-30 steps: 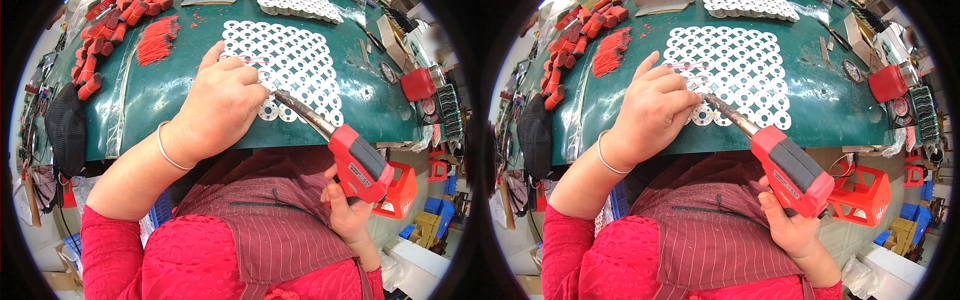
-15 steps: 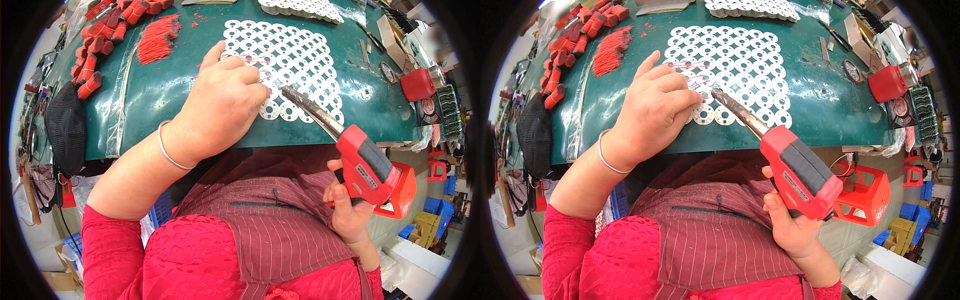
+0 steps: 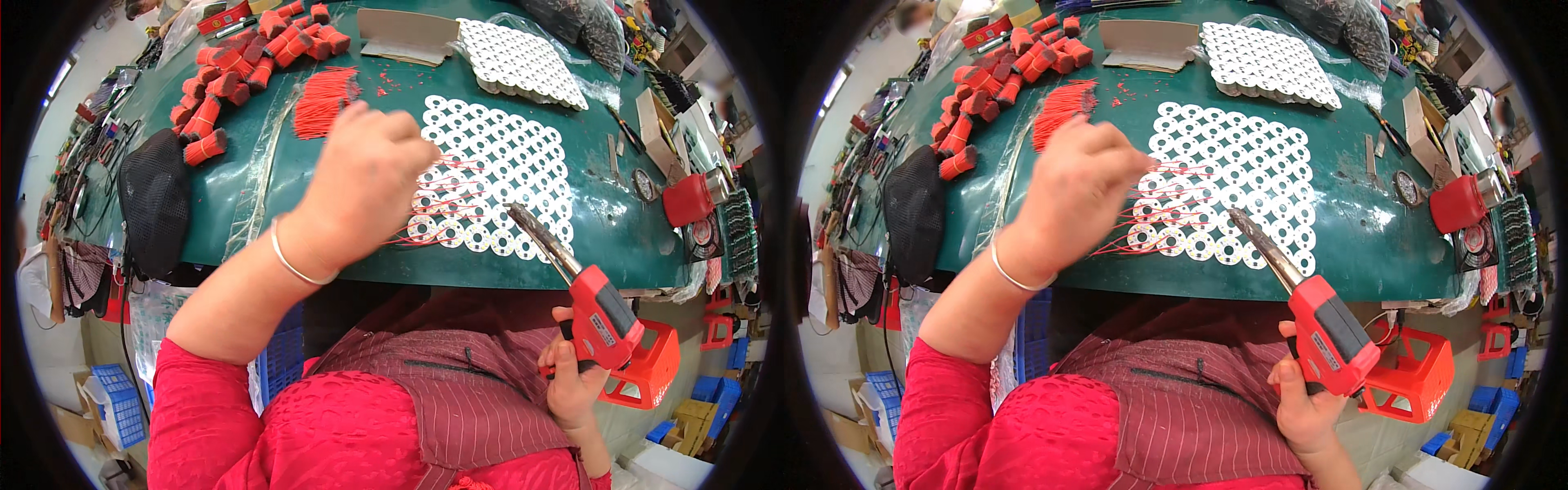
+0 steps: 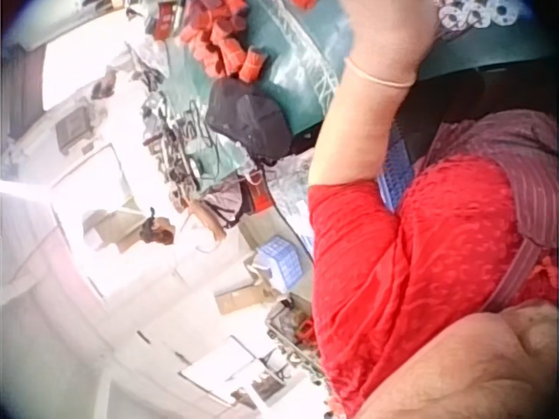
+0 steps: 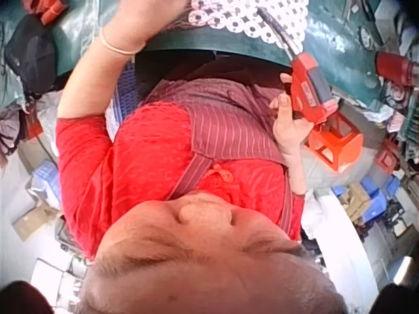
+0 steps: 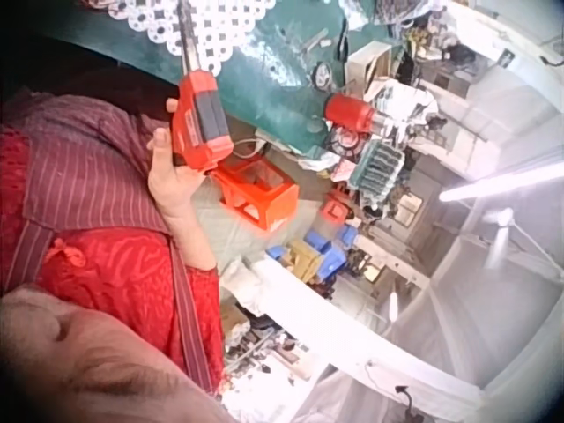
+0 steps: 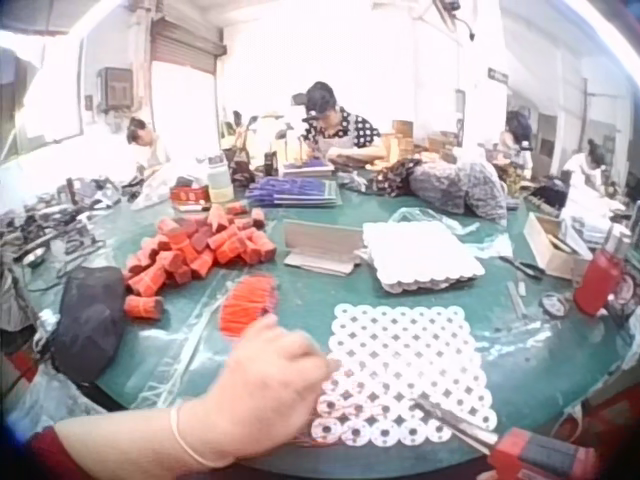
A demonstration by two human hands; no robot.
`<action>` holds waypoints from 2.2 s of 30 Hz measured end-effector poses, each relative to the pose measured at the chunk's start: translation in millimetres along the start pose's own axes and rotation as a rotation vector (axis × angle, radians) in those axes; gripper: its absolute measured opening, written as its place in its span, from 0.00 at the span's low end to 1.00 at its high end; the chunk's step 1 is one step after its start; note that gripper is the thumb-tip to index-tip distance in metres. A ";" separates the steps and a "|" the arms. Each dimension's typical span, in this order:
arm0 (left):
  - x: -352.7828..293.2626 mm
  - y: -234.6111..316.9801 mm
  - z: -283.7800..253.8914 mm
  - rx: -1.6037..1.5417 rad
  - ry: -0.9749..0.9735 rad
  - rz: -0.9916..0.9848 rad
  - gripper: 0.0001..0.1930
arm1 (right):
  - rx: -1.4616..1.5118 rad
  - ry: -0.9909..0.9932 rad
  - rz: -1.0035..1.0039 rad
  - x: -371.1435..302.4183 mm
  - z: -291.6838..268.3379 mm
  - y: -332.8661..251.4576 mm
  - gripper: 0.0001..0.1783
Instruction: The person solders thin red wires onto circular LED component boards with a soldering iron gun and a spool of solder.
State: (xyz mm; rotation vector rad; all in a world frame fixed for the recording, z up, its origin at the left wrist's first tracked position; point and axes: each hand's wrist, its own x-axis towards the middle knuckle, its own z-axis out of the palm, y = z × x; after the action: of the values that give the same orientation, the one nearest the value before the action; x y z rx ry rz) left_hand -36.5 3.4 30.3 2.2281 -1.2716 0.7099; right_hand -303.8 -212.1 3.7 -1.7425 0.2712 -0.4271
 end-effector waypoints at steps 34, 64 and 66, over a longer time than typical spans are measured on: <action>-37.4 -104.7 -8.1 0.524 -0.048 -0.040 0.02 | -0.035 -0.001 -0.026 -2.4 12.3 -14.3 0.19; -30.6 54.3 4.4 0.077 -0.044 0.118 0.06 | 0.062 0.006 -0.002 -7.4 3.2 -8.6 0.23; -30.9 56.8 8.2 0.121 -0.043 0.115 0.06 | 0.069 -0.009 -0.021 -8.7 0.6 -7.5 0.23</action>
State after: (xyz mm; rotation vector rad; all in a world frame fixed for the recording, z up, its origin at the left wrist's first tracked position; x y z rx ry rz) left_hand -98.2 -8.2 12.5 2.2911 -1.4224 0.8051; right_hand -311.9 -206.4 9.7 -1.6801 0.2295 -0.4385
